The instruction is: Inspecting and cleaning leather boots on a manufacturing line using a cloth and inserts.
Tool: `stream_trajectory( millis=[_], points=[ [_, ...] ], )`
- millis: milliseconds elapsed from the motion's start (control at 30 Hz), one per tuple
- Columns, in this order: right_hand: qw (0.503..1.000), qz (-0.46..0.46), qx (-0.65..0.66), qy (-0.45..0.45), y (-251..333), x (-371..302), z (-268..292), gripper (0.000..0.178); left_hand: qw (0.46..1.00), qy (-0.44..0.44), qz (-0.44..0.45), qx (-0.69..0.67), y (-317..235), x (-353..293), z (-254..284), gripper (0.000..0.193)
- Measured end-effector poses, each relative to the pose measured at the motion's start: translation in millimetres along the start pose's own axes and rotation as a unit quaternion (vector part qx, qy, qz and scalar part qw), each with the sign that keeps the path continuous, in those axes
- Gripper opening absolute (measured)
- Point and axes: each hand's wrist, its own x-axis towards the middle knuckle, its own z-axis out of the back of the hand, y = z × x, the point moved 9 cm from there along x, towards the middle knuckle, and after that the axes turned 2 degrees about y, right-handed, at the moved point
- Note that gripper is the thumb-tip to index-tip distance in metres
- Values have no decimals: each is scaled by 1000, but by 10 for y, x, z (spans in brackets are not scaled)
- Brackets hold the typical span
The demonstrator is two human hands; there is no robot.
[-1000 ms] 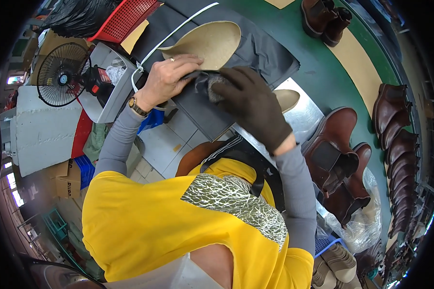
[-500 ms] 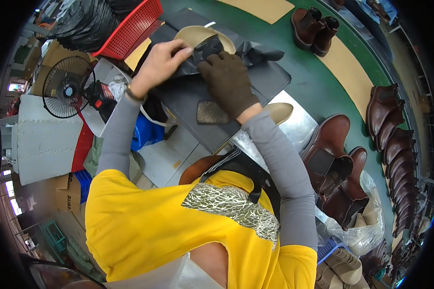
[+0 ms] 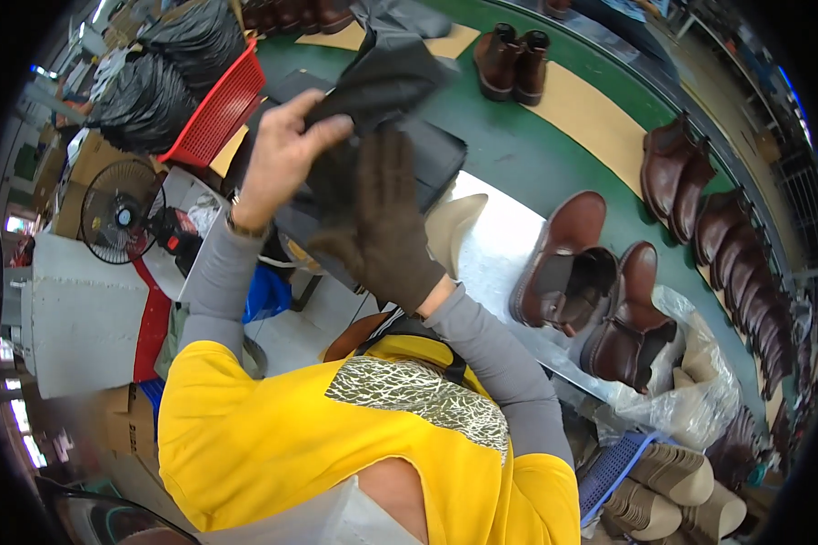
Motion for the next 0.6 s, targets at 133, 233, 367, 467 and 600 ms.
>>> stream_trajectory(
  millis=[133,233,367,467,600],
  points=[
    [909,-228,322,-134,-521,-297,688,87,893,80,36,-442,-260,-211,-931,38],
    [756,-266,547,-244,-836,-454,1269,52,761,142,84,-628,-120,-391,-1640,46],
    [753,-357,482,-271,-980,-923,1729,31,986,4,-131,-102,-300,-161,-1591,59],
    [837,-399,319,-196,-935,-1157,1808,35,923,51,-362,123,-1286,-264,-1859,58],
    [819,-374,382,-209,-664,-1156,1855,52,941,159,-296,-46,-1347,-135,-2043,51]
  ],
)
